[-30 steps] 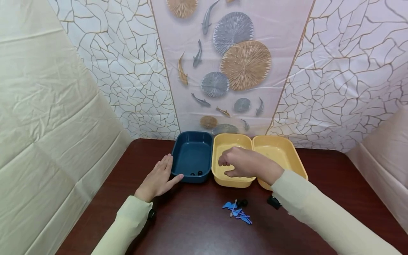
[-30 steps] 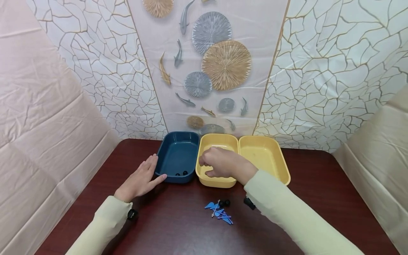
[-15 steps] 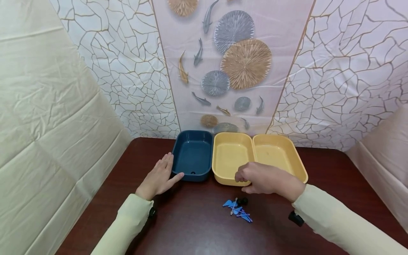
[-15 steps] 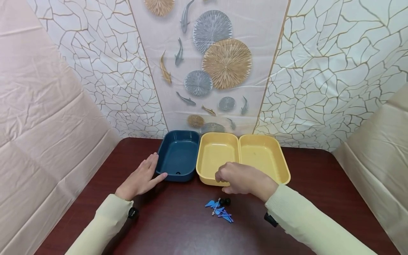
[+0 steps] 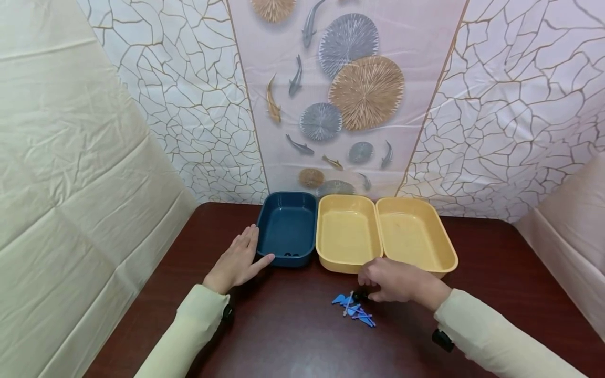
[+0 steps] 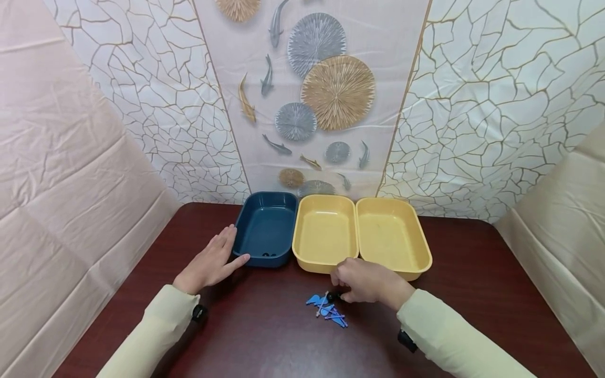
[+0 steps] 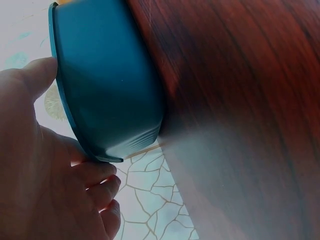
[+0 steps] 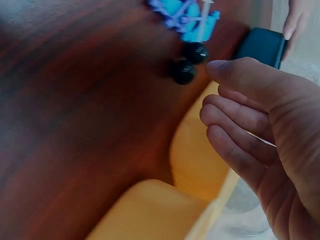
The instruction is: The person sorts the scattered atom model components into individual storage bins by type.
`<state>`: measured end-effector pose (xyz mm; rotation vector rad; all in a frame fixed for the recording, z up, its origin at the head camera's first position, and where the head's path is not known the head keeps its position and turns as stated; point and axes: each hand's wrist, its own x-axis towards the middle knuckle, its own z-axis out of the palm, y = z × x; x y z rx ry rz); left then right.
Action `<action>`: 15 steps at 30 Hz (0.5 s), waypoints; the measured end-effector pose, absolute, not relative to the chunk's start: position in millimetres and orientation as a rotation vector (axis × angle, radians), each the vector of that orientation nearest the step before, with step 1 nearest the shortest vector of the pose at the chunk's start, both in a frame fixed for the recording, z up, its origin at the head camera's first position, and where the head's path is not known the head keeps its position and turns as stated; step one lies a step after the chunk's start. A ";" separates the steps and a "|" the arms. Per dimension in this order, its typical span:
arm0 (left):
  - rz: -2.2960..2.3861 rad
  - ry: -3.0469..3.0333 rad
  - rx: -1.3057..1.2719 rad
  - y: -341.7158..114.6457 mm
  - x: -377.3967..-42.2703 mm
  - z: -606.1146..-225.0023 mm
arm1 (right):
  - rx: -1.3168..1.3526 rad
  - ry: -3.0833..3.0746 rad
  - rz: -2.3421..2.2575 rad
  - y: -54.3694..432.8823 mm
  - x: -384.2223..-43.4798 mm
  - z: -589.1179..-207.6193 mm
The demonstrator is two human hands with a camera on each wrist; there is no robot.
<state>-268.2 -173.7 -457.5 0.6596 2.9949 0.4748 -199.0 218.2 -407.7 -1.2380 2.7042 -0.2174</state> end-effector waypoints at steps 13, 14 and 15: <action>0.466 2.996 0.650 -173.6 -268.0 -456.3 | -1.205 2.702 -0.318 226.4 -205.3 -441.7; 0.466 2.995 0.646 -173.4 -267.9 -456.4 | -1.194 2.698 -0.321 226.3 -205.2 -442.2; 0.472 2.997 0.651 -173.2 -268.1 -456.8 | -1.183 2.696 -0.323 226.1 -204.8 -442.3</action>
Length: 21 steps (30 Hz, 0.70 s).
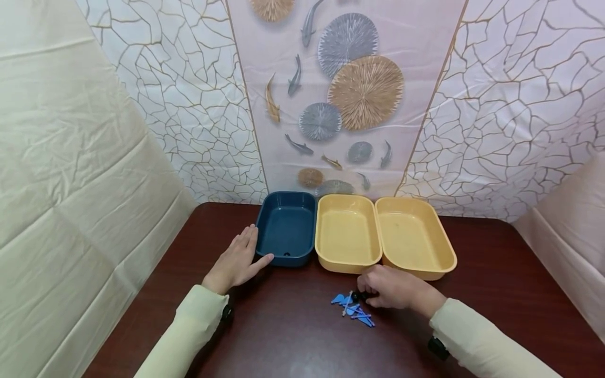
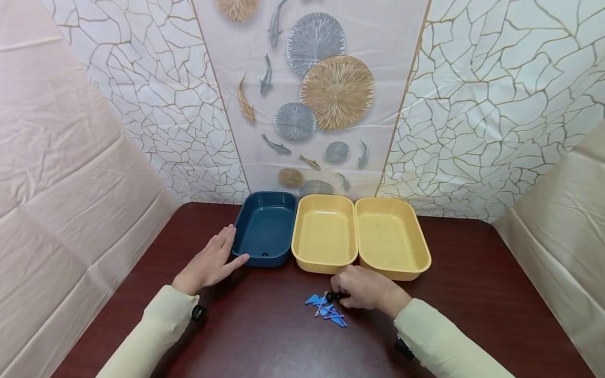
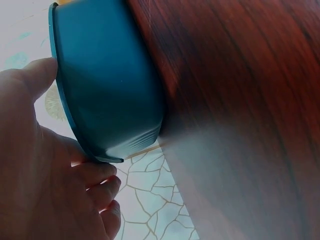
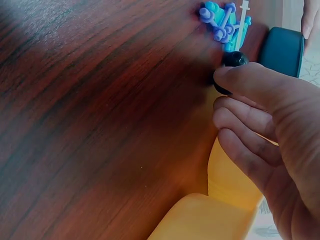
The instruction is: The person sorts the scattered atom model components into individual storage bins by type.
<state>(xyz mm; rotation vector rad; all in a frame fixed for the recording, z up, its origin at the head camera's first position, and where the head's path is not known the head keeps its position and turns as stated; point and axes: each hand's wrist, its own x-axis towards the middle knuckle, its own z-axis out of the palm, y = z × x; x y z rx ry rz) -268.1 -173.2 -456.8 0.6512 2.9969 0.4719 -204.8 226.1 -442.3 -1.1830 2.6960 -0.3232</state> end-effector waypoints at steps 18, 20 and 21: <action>0.481 3.000 0.672 -175.3 -267.4 -459.8 | -1.284 2.781 -0.375 231.4 -197.5 -427.2; 0.480 2.999 0.671 -174.6 -268.2 -459.4 | -1.296 2.788 -0.385 232.0 -198.8 -422.0; 0.481 2.999 0.670 -174.1 -268.7 -459.1 | -1.297 2.791 -0.388 232.2 -199.8 -419.1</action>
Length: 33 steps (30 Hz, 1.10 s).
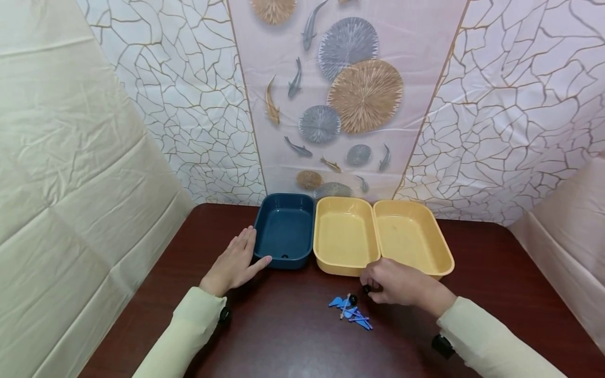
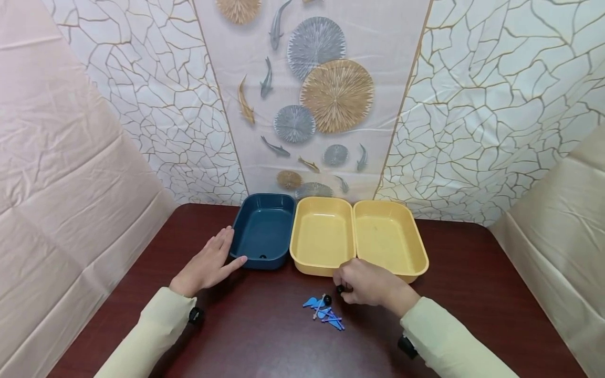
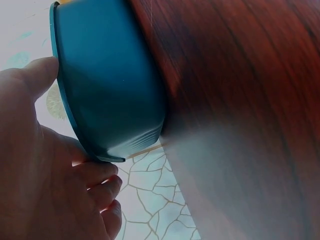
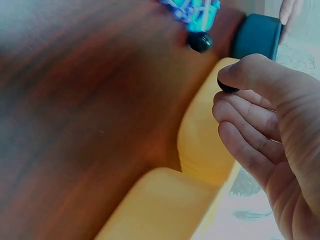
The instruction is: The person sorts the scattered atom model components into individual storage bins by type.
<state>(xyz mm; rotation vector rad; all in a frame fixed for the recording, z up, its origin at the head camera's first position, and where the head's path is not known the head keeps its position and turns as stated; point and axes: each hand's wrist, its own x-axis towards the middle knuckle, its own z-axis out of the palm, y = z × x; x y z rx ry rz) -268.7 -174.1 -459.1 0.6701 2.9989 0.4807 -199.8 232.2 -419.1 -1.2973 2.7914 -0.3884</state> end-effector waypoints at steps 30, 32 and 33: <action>0.470 2.992 0.656 -174.9 -268.3 -457.5 | -1.396 2.871 -0.296 172.4 -262.6 -343.8; 0.477 2.994 0.663 -174.8 -268.4 -457.2 | -1.383 2.877 -0.308 166.4 -267.6 -342.2; 0.479 2.994 0.662 -174.8 -268.2 -456.8 | -1.369 2.878 -0.315 163.2 -270.2 -341.4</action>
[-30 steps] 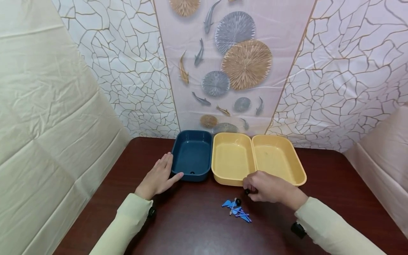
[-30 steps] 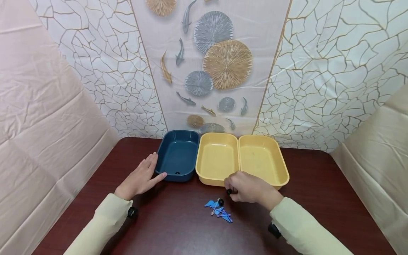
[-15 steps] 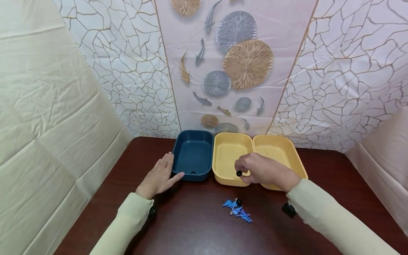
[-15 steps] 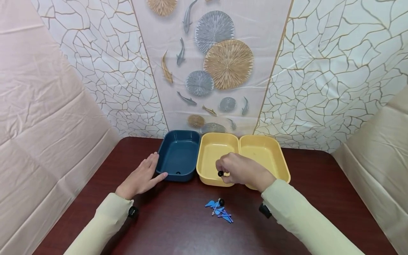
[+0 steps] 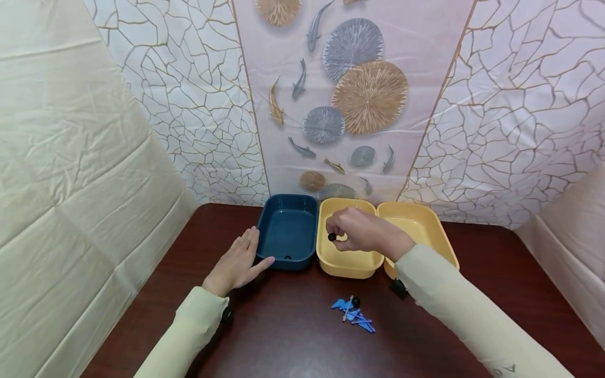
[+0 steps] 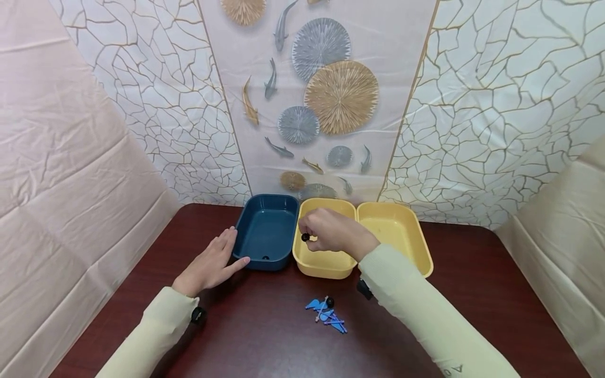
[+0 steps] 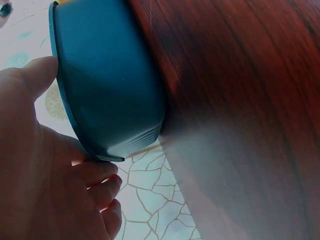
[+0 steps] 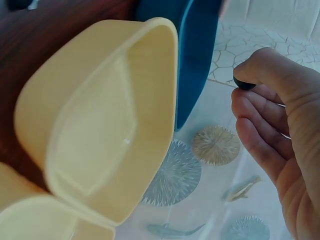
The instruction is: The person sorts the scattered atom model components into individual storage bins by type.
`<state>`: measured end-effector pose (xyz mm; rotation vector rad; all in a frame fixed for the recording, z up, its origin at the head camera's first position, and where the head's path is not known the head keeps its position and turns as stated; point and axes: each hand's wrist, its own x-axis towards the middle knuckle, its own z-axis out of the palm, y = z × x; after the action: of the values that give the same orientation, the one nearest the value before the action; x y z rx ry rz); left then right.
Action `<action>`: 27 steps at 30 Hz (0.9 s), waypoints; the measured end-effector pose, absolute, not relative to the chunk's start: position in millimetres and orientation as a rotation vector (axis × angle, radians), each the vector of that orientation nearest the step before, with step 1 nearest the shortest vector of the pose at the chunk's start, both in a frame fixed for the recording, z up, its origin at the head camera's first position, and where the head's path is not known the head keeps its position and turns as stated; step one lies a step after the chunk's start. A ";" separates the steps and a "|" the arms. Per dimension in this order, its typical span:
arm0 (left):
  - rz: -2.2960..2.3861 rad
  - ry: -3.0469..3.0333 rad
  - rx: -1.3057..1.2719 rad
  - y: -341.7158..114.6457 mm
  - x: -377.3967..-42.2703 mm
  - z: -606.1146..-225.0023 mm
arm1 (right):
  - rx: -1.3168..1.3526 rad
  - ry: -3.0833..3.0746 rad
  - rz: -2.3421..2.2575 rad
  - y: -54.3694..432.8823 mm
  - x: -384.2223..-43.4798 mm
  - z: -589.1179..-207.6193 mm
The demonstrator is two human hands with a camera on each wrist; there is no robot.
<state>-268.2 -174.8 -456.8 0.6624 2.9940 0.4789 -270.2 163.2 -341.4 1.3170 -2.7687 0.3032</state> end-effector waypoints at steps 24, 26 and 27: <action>0.496 2.993 0.667 -175.1 -268.1 -458.5 | 1.227 -2.926 0.334 96.6 -329.4 -387.6; 0.495 2.998 0.666 -175.3 -267.8 -458.0 | 1.217 -2.947 0.339 91.5 -330.4 -392.9; 0.495 2.998 0.666 -175.5 -267.8 -457.8 | 1.210 -2.956 0.336 89.4 -330.7 -394.8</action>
<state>-267.8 -175.5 -457.8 0.6660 2.9985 0.4949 -330.7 89.4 -394.8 1.2099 -2.9558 0.3362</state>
